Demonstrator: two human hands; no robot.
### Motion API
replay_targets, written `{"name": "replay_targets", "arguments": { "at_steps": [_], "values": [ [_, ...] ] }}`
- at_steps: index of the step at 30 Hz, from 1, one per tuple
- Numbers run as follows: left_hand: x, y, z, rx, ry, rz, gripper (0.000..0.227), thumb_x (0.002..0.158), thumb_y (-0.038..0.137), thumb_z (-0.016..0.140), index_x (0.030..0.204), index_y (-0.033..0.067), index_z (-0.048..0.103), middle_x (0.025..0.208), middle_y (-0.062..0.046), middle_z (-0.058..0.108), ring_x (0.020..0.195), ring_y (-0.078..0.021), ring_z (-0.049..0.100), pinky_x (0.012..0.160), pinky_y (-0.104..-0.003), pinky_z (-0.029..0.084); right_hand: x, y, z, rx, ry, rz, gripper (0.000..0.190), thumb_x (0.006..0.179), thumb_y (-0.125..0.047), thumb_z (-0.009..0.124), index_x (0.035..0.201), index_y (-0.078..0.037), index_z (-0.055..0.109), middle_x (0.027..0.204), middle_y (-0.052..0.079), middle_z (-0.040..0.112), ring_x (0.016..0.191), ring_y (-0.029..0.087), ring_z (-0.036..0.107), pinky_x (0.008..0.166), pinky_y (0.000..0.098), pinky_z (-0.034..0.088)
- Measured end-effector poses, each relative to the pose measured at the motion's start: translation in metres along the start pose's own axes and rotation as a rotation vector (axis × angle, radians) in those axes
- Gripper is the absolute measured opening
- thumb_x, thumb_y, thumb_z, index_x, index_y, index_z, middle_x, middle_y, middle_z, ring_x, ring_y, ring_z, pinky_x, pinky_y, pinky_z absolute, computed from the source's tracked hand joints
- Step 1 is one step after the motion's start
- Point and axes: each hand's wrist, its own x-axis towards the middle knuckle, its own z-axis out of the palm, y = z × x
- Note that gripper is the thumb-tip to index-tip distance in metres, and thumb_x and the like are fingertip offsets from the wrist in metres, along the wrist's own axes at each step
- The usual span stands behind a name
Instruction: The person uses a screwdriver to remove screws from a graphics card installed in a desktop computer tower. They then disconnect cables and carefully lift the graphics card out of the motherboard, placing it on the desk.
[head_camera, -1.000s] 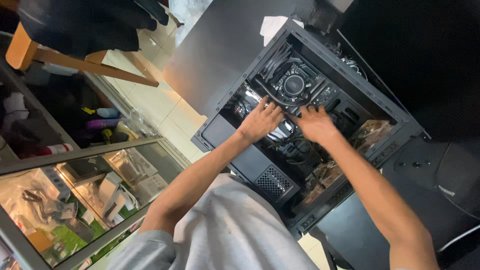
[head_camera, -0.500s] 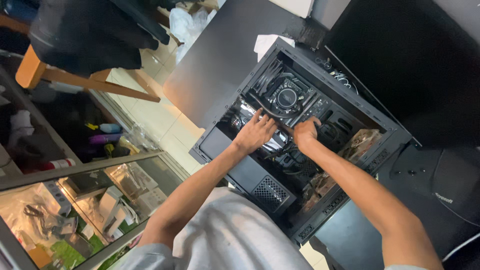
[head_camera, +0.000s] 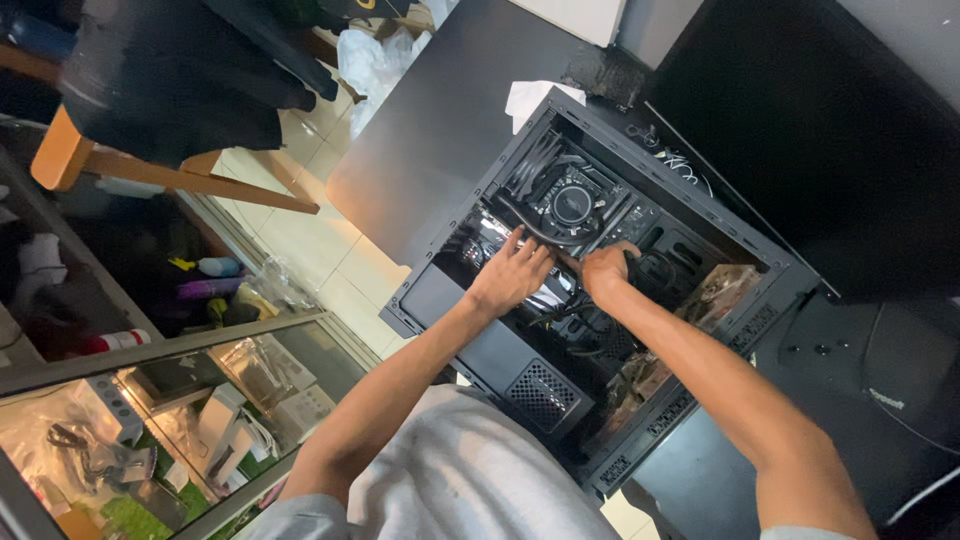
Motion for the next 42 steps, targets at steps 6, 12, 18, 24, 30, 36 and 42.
{"name": "replay_targets", "arguments": {
  "at_steps": [6,12,18,24,30,36,42],
  "values": [
    [0.002,-0.003,-0.008,0.0,0.099,0.012,0.01,0.091,0.01,0.057,0.099,0.0085,0.063,0.091,-0.01,0.057,0.101,-0.0332,0.06,0.109,-0.056,0.043,0.033,-0.012,0.023,0.041,-0.04,0.021,0.044,0.105,-0.011,0.033,0.128,-0.017,0.07,0.13,0.004,0.072,0.111,0.03,0.068,0.082,0.0661,0.044],
    [0.002,-0.006,-0.004,-0.002,0.121,0.029,0.017,0.09,0.01,0.06,0.105,0.0094,0.065,0.093,-0.009,0.059,0.101,-0.0334,0.061,0.106,-0.057,0.045,0.035,-0.006,0.033,0.123,-0.013,-0.019,0.045,0.106,-0.012,0.031,0.127,-0.013,0.07,0.13,0.008,0.072,0.116,0.033,0.067,0.086,0.0659,0.042],
    [-0.004,-0.003,0.002,-0.031,0.057,0.01,0.011,0.092,0.01,0.057,0.1,0.0091,0.064,0.096,-0.01,0.059,0.102,-0.032,0.059,0.108,-0.056,0.042,0.044,-0.01,0.043,0.02,-0.05,-0.03,0.043,0.106,-0.008,0.031,0.129,-0.011,0.068,0.134,0.009,0.07,0.115,0.034,0.065,0.085,0.0625,0.043],
    [-0.004,-0.001,0.009,-0.031,0.055,-0.001,0.016,0.09,0.009,0.058,0.104,0.0099,0.065,0.102,-0.011,0.062,0.105,-0.0335,0.06,0.107,-0.058,0.043,0.037,-0.006,0.037,-0.049,-0.086,-0.052,0.043,0.104,-0.009,0.034,0.126,-0.017,0.07,0.132,0.004,0.071,0.113,0.031,0.066,0.084,0.0623,0.044],
    [-0.003,-0.003,-0.003,-0.022,0.052,-0.004,0.009,0.09,0.01,0.059,0.098,0.0092,0.063,0.097,-0.011,0.058,0.102,-0.0326,0.058,0.11,-0.058,0.04,0.02,0.004,0.037,-0.07,0.05,-0.12,0.041,0.105,-0.01,0.034,0.123,-0.013,0.071,0.129,0.008,0.071,0.113,0.032,0.067,0.083,0.0621,0.046],
    [0.004,-0.007,-0.024,-0.036,0.023,-0.006,0.013,0.092,0.01,0.059,0.104,0.0084,0.063,0.101,-0.011,0.06,0.105,-0.0333,0.059,0.111,-0.057,0.04,-0.02,0.003,-0.003,-0.023,0.04,-0.058,0.042,0.103,-0.012,0.033,0.121,-0.016,0.071,0.128,0.004,0.072,0.108,0.032,0.068,0.078,0.0619,0.045],
    [-0.001,-0.004,-0.009,-0.02,-0.016,0.005,0.015,0.091,0.01,0.059,0.105,0.0081,0.062,0.102,-0.012,0.06,0.106,-0.0328,0.059,0.111,-0.058,0.04,-0.046,0.009,-0.022,-0.037,0.033,-0.07,0.042,0.103,-0.011,0.034,0.12,-0.017,0.071,0.128,0.006,0.072,0.107,0.032,0.069,0.081,0.0631,0.045]
  ]
}}
